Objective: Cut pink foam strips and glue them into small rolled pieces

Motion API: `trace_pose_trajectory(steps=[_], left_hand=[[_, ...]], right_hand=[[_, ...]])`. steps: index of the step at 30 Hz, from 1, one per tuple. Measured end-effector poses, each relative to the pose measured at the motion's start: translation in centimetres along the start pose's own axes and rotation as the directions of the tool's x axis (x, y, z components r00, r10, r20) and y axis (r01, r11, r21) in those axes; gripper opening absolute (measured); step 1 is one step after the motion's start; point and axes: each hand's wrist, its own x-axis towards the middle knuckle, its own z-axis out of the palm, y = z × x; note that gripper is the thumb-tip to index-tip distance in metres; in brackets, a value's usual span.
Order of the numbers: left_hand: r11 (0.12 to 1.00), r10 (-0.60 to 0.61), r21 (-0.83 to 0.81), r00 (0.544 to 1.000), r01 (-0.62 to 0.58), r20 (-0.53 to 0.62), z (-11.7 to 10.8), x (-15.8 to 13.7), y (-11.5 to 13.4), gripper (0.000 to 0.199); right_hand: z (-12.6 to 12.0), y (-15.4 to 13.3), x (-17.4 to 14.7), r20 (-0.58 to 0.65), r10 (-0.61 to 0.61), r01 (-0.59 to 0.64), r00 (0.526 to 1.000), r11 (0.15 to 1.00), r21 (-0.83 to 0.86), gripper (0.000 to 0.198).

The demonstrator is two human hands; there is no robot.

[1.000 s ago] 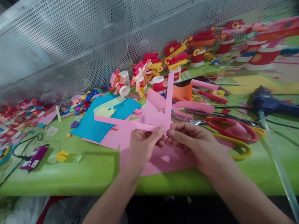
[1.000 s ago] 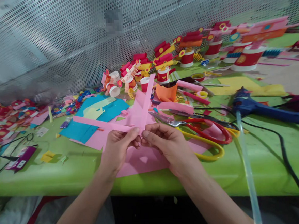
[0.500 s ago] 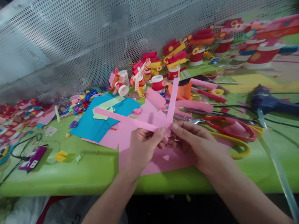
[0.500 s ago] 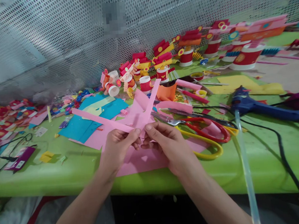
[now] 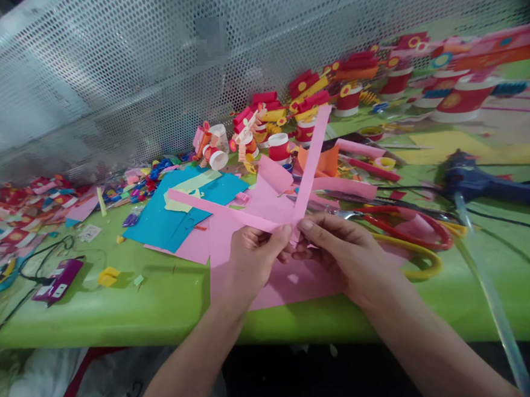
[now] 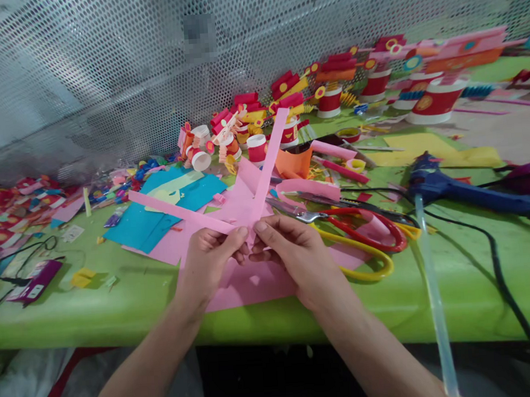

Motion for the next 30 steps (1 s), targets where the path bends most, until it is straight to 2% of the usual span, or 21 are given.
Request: trace_pose_trajectory(steps=[11, 16, 20, 25, 30], left_hand=[[1.0, 0.005, 0.008, 1.0, -0.005, 0.004, -0.07, -0.05, -0.14, 0.032], [0.998, 0.004, -0.067, 0.999, -0.001, 0.046, -0.24, -0.14, -0.38, 0.03], [0.994, 0.011, -0.113, 0.998, -0.004, 0.059, -0.22, -0.2, -0.37, 0.026], [0.973, -0.076, -0.212, 0.994, 0.091, 0.079, -0.28, -0.1, -0.3, 0.028], [0.962, -0.113, -0.242, 0.991, 0.127, 0.068, -0.32, 0.04, -0.28, 0.024]], right_hand=[[0.23, -0.29, -0.03, 0.003, 0.006, -0.007, 1.0, 1.0, 0.009, 0.021], [0.31, -0.34, 0.02, 0.044, -0.004, 0.003, 0.999, 1.0, 0.031, 0.019], [0.18, -0.15, 0.0, 0.023, -0.008, 0.008, 1.0, 1.0, 0.01, 0.026], [-0.07, 0.03, 0.05, -0.029, -0.014, 0.013, 0.999, 0.999, -0.042, 0.03], [-0.09, 0.02, 0.04, 0.003, -0.017, 0.017, 1.0, 0.999, -0.036, 0.027]])
